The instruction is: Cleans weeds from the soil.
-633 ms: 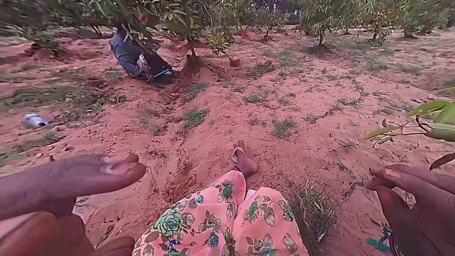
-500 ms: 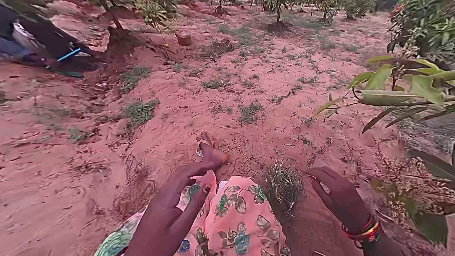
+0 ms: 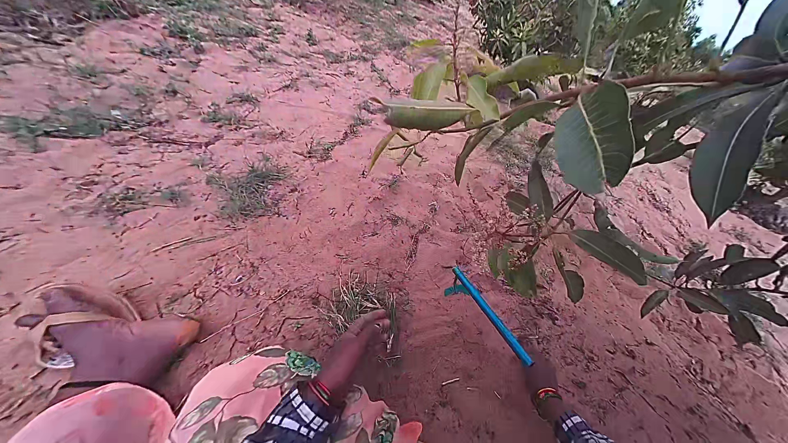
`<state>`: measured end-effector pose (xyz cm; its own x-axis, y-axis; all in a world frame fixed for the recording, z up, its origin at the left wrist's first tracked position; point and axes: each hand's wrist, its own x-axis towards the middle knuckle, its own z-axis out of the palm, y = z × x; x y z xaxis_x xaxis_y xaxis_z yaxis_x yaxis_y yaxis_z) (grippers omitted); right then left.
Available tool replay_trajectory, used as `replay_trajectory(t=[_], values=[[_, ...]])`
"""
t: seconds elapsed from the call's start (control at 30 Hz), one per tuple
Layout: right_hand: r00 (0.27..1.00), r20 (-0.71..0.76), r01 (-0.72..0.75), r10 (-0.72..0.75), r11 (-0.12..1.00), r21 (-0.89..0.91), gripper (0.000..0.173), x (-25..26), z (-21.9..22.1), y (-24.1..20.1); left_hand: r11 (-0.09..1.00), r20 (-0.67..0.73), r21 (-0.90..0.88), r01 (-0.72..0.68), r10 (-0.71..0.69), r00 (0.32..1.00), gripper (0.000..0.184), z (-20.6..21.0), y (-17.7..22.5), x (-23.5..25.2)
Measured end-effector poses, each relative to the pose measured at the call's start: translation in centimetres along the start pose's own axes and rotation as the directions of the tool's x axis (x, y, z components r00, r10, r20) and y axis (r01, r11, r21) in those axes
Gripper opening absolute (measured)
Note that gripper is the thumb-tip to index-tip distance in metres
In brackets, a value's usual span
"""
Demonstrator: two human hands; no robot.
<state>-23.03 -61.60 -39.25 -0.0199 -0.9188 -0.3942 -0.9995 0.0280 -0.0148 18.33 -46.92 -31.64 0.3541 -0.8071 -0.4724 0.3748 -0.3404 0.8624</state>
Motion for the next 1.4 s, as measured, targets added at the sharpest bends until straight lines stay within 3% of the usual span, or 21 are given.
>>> replay_trajectory(t=[0.1, 0.23, 0.33, 0.57, 0.67, 0.73, 0.83, 0.9, 0.97, 1.03, 1.1, 1.2, 1.27, 1.4], values=[[0.983, -0.116, -0.143, 0.140, 0.990, -0.017, 0.043, 4.5, -0.6, 4.8, 0.988, -0.058, -0.149, -0.036, 0.028, 0.998, 0.031, -0.7, -0.2, -0.5], [0.957, -0.101, -0.253, 0.271, 0.954, 0.163, 0.039, 8.4, -1.1, 6.4, 0.993, -0.120, -0.115, -0.034, 0.020, 0.993, 0.031, -0.1, -0.6, -0.1], [0.974, -0.051, -0.211, 0.221, 0.966, 0.149, 0.034, 10.4, -0.8, 5.2, 0.998, -0.126, -0.064, -0.023, 0.014, 0.992, 0.031, -0.2, -0.9, 0.1], [0.975, 0.167, -0.131, 0.147, 0.986, -0.103, 0.047, 11.8, -0.1, 2.5, 0.999, -0.162, -0.027, -0.044, 0.039, 0.986, 0.030, -0.1, -1.0, 0.0], [0.988, 0.108, -0.114, 0.106, 0.991, 0.071, 0.036, 12.2, -1.2, 4.7, 0.999, -0.162, -0.005, -0.034, 0.032, 0.986, 0.031, -0.2, -1.1, 0.1], [0.980, -0.051, -0.172, 0.194, 0.944, 0.282, 0.033, 11.1, -4.0, 6.8, 0.999, -0.164, -0.009, -0.040, 0.038, 0.986, 0.031, -0.3, -1.1, 0.2], [0.896, -0.232, -0.223, 0.379, 0.835, 0.503, 0.032, 8.9, -8.8, 11.8, 0.998, -0.161, -0.038, -0.049, 0.042, 0.986, 0.030, -0.2, -1.3, 0.5], [0.881, -0.236, -0.262, 0.410, 0.838, 0.479, 0.032, 7.1, -11.3, 15.8, 0.997, -0.149, -0.055, -0.051, 0.042, 0.988, 0.031, -0.1, -1.2, 0.5], [0.907, -0.126, -0.339, 0.402, 0.873, 0.350, 0.034, 5.0, -13.1, 18.7, 0.996, -0.141, -0.076, -0.054, 0.043, 0.989, 0.031, -0.1, -1.1, 0.6], [0.922, 0.018, -0.383, 0.386, 0.906, 0.183, 0.034, 3.5, -13.2, 20.5, 0.995, -0.146, -0.089, -0.050, 0.037, 0.989, 0.030, -0.1, -0.9, 0.6], [0.900, 0.063, -0.434, 0.431, 0.898, 0.066, 0.035, 2.4, -11.9, 20.8, 0.995, -0.149, -0.089, -0.050, 0.036, 0.988, 0.030, -0.2, -1.0, 0.6], [0.821, -0.080, -0.561, 0.565, 0.825, 0.064, 0.040, 1.7, -8.6, 20.3, 0.995, -0.143, -0.089, -0.052, 0.039, 0.989, 0.032, -0.3, -1.1, 0.1], [0.809, -0.136, -0.573, 0.572, 0.819, 0.032, 0.047, 1.5, -7.6, 19.6, 0.993, -0.144, -0.097, -0.065, 0.051, 0.988, 0.031, -0.4, -1.0, -0.3], [0.803, -0.162, -0.546, 0.573, 0.817, 0.186, 0.048, 3.4, -5.8, 18.8, 0.991, -0.138, -0.097, -0.096, 0.083, 0.987, 0.030, -0.6, -1.1, -0.6]])
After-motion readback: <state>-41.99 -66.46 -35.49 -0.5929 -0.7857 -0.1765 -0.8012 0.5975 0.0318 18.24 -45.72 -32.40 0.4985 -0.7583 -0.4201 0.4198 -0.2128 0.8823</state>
